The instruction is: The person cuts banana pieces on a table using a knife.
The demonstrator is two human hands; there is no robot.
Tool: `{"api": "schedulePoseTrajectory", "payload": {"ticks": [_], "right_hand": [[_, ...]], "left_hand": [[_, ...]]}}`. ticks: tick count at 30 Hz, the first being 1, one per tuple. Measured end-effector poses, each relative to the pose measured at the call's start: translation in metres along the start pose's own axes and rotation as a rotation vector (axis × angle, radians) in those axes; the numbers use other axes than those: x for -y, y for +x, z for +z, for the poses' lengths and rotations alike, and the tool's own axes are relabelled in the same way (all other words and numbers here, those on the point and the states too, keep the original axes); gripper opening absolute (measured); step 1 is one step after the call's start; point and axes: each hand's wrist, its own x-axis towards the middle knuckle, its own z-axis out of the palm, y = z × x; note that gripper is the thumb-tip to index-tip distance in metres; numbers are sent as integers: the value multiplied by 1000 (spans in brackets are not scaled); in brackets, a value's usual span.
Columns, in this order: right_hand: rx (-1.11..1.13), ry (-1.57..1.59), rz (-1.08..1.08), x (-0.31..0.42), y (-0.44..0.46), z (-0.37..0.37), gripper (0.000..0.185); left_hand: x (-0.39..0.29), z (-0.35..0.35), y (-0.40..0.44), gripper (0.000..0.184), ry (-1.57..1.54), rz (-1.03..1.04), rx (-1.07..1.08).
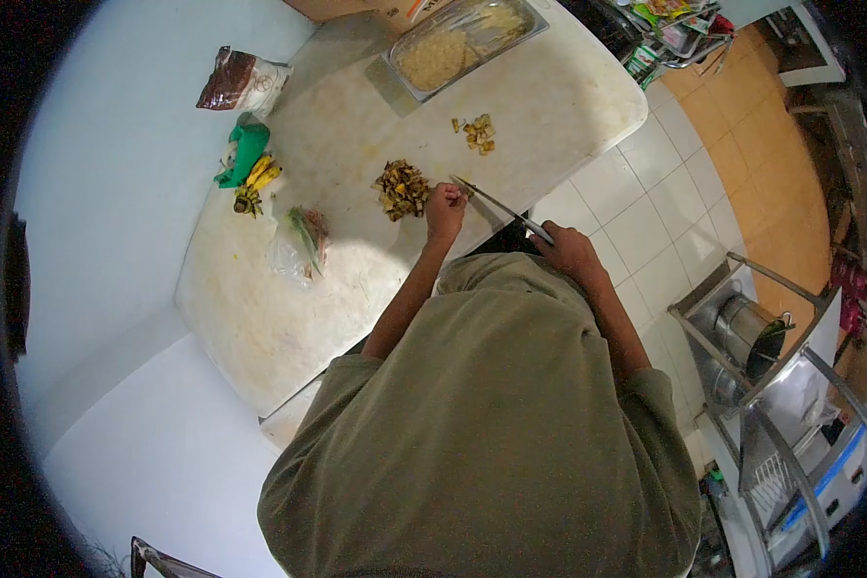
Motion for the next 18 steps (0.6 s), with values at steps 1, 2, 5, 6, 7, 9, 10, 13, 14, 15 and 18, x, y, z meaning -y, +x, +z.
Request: {"api": "schedulePoseTrajectory", "payload": {"ticks": [1, 2, 5, 6, 7, 9, 10, 13, 14, 15, 18], "right_hand": [[-7, 3, -19, -2, -1, 1, 36], [-14, 5, -36, -4, -2, 3, 35], [-6, -70, -19, 2, -7, -4, 33], [-10, -79, -17, 2, -7, -3, 33], [-14, -88, -17, 2, -7, -3, 32], [-22, -102, -32, -1, -5, -1, 31], [-28, -107, -47, -5, -4, 2, 31], [-78, -150, -98, -20, 1, 13, 29], [-99, -169, -117, -26, 2, 17, 29], [-106, -207, -140, -29, 4, 19, 28], [-115, -276, -184, -37, 7, 20, 25]], "left_hand": [[0, -1, 0, 21, 8, 2, -2], [0, -1, 0, 20, 15, 4, -3], [3, 0, 0, 20, -5, 18, -15], [7, 2, 0, 20, -19, 23, -23], [10, 3, 1, 20, -29, 31, -34], [11, 4, 3, 21, -51, 46, -56], [8, 3, 3, 21, -45, 42, -63], [5, 3, 3, 21, -46, 20, -82], [4, 3, 3, 20, -56, 7, -85], [4, 3, 3, 20, -66, -6, -87], [5, 4, 4, 19, -12, -12, -96]]}}
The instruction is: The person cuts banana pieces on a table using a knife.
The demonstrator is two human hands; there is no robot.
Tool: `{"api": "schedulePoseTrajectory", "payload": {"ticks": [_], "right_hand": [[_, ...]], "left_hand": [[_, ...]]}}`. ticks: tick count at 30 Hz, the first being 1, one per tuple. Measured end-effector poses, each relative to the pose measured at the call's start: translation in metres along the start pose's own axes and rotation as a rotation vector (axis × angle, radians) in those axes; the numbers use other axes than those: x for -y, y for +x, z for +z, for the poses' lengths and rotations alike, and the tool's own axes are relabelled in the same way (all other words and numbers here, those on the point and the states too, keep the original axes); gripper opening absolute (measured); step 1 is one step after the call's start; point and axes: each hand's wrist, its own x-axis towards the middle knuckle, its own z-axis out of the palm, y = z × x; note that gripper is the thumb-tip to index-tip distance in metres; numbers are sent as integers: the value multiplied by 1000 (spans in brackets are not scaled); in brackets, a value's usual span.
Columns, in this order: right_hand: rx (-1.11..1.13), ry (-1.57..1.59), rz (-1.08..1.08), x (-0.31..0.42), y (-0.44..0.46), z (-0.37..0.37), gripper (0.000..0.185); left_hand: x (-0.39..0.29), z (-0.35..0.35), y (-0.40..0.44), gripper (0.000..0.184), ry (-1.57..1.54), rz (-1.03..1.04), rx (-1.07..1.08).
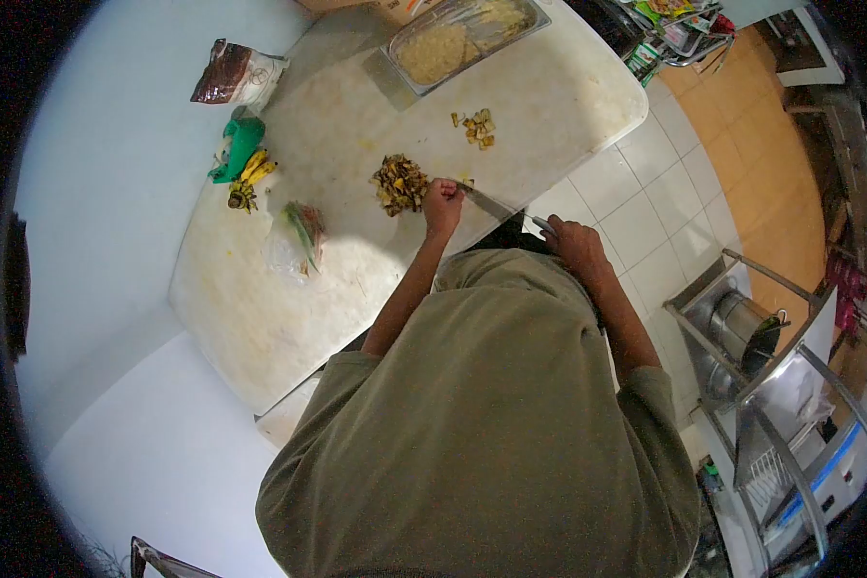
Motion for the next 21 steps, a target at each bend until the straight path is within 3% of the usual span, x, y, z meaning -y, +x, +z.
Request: {"api": "schedulePoseTrajectory", "payload": {"ticks": [11, 15, 21], "right_hand": [[40, -84, -129, -32, 22, 21, 23], [154, -90, 6, -6, 31, 9, 22], [88, -81, -57, -25, 21, 34, 24]], "left_hand": [[1, 3, 2, 19, 5, 28, -57], [-6, 3, 0, 21, -29, -45, -50], [-17, -4, -2, 24, 7, -38, -63]]}}
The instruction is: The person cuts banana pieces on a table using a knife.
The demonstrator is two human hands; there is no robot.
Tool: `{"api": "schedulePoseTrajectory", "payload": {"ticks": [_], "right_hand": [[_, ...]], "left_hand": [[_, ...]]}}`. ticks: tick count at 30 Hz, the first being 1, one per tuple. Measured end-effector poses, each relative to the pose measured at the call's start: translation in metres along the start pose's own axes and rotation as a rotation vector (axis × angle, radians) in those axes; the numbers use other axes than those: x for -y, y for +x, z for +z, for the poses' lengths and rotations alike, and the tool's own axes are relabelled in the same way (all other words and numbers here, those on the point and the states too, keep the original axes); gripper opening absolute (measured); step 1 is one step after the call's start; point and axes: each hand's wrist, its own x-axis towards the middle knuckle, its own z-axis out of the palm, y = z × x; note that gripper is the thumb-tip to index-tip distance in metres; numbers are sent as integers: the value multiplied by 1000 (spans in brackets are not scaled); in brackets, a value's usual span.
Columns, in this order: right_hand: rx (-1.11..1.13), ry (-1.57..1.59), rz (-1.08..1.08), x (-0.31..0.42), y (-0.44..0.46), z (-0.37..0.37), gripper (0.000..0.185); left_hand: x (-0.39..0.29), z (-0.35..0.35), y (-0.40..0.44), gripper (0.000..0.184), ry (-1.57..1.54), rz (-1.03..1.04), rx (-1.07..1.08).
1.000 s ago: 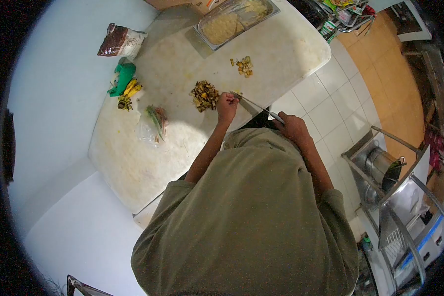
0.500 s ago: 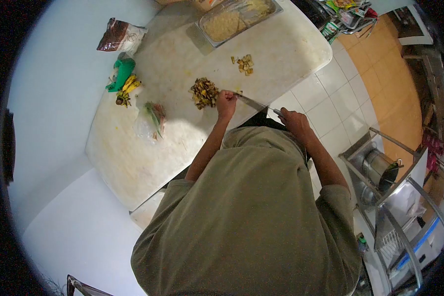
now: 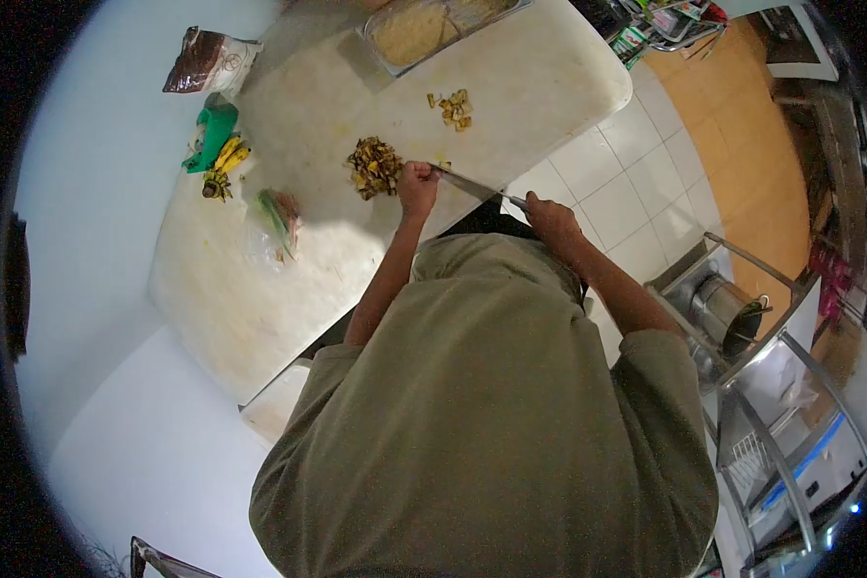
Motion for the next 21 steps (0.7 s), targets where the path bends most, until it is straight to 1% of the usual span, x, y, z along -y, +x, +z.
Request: {"api": "schedulePoseTrajectory", "payload": {"ticks": [2, 4, 7, 10, 11, 13, 14, 16, 19, 21], "right_hand": [[-30, -19, -12, 3, 10, 17, 24], [-40, -27, -18, 3, 6, 15, 24], [4, 16, 21, 0, -10, -6, 24], [59, 32, 49, -11, -26, -18, 25], [59, 112, 60, -13, -28, -21, 26], [42, 122, -1, -19, -24, -15, 28], [34, 127, -26, -22, -22, -11, 29], [-40, 174, 12, -15, -10, -21, 32], [-143, 240, 101, -4, 7, -45, 35], [-193, 242, 162, 3, 12, -64, 38]], "left_hand": [[0, 2, 2, 24, 27, -10, 10], [2, 2, 2, 23, 67, -27, 21], [-6, 1, 0, 21, 12, -85, 21], [-6, -1, -4, 18, -38, -77, 53], [-6, -3, -5, 18, -35, -7, 41], [-4, -4, -12, 17, -25, 135, 26], [-4, -3, -14, 17, -30, 132, 32], [-9, 0, -17, 16, -49, 125, 46], [-14, 4, -19, 17, 35, 184, 29], [-25, 4, -14, 18, 180, 144, 81]]}}
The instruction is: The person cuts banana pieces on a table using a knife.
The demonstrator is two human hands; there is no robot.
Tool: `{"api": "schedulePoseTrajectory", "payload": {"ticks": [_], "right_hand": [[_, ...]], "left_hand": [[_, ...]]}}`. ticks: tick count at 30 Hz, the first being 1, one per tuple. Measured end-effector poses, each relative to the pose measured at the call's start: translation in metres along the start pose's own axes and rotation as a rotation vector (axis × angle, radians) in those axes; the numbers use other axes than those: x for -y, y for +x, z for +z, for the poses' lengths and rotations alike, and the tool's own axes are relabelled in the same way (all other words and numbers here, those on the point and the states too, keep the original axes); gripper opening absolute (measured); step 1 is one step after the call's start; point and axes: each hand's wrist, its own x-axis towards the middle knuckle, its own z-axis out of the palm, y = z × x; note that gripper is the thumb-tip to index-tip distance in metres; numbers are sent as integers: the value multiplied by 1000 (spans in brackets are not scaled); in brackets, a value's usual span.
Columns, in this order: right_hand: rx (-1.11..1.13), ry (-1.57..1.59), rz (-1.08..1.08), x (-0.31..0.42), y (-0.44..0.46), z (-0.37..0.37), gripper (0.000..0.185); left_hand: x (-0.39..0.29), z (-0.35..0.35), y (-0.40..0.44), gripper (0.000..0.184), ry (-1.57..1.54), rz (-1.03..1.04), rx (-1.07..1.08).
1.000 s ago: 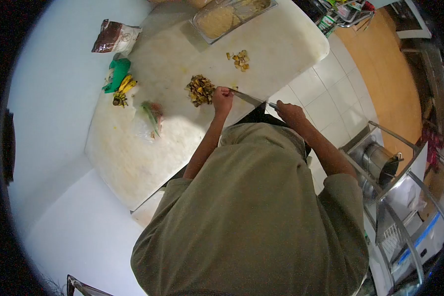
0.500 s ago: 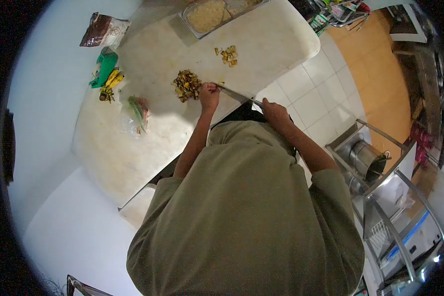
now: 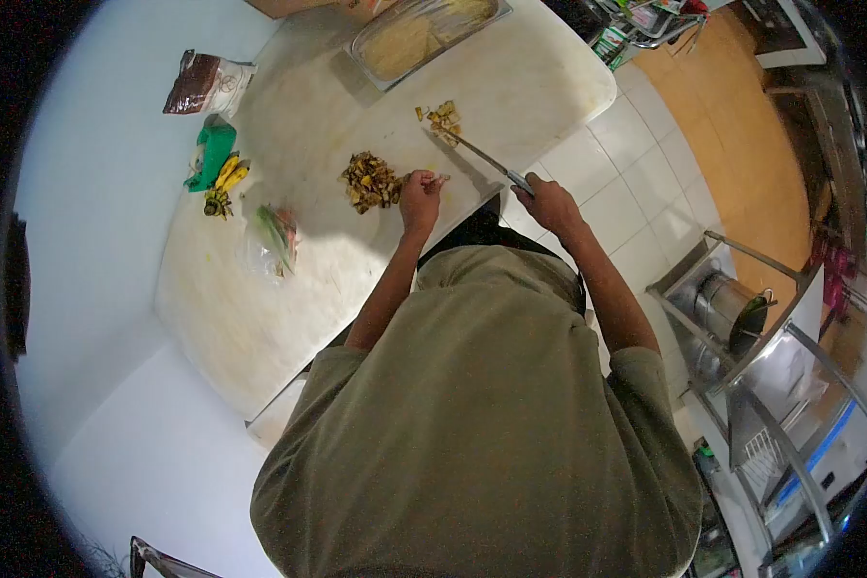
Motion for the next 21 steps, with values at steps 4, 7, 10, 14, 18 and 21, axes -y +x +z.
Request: {"api": "schedulePoseTrajectory", "payload": {"ticks": [4, 7, 10, 14, 18, 21], "right_hand": [[-14, 108, 146, 23, -10, -31, 41], [-25, 176, 210, 23, -26, -33, 42], [7, 137, 219, 19, -46, -30, 41], [99, -42, 157, 4, -63, -28, 41], [104, -111, 58, -24, -49, -13, 39], [93, -165, 19, -19, -23, -25, 39]], "left_hand": [[-11, 3, 28, 21, 141, -21, 108], [-23, 4, 55, 19, 211, 89, 50], [-35, 9, 76, 18, 308, 52, 52], [-30, 13, 92, 17, 217, 86, -7], [-38, -34, 75, 15, -42, 193, -188], [-27, -74, 43, 15, -25, 112, -349]]}}
